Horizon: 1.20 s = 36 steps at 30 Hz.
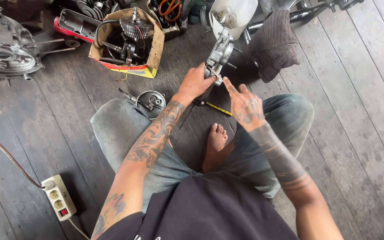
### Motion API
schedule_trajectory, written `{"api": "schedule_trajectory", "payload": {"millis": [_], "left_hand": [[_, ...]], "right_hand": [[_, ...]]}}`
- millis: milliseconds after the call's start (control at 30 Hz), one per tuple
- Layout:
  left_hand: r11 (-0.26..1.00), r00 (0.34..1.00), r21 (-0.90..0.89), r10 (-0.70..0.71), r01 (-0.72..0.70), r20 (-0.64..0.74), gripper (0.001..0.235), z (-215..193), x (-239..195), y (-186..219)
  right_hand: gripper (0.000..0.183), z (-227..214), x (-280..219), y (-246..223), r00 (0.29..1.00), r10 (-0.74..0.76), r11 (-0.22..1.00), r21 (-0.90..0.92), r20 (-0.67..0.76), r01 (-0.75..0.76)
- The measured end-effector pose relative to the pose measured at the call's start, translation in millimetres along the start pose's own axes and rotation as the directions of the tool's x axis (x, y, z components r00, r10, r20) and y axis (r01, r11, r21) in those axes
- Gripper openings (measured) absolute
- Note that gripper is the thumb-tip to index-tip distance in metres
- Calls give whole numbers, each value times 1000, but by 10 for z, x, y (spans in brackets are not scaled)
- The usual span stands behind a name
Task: Cleaning a motorcycle engine casing using a brush and a small tool to remove debris and grime.
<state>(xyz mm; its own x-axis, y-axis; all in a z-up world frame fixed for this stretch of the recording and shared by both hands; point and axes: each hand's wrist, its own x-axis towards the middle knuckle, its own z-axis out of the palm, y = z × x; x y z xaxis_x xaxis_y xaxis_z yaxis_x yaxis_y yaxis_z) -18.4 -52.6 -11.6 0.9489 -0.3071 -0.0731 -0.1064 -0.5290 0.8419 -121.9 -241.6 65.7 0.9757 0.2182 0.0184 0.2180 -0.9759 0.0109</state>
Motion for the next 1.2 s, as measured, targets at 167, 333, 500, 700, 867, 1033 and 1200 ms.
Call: {"api": "schedule_trajectory", "payload": {"millis": [167,333,500,700,867,1033,1200], "left_hand": [[998,998,-5,-56,56,-39,53,152,-8,-39],[996,996,-48,-77,75,-39,67,100,-136,106],[995,993,-66,-85,80,-85,68,51,-110,59],[991,988,-57,-127,123,-84,58,12,-161,98],[991,989,-77,-114,107,-94,63,43,-146,15],[993,993,-79,-91,85,-69,69,-70,-209,138],[991,995,-94,-95,91,-39,72,-71,-304,227]], "right_hand": [[59,-11,-153,-96,974,215,970,102,73,-221],[60,-52,-297,-1,954,285,933,202,97,-299],[55,-45,-219,-82,986,162,968,198,-37,-152],[53,-74,-42,-234,990,126,988,96,-63,-120],[53,-111,17,-173,992,115,991,69,-44,-112],[53,52,-16,392,981,192,978,73,24,-193],[50,-486,-186,62,975,203,965,149,94,-216]]}}
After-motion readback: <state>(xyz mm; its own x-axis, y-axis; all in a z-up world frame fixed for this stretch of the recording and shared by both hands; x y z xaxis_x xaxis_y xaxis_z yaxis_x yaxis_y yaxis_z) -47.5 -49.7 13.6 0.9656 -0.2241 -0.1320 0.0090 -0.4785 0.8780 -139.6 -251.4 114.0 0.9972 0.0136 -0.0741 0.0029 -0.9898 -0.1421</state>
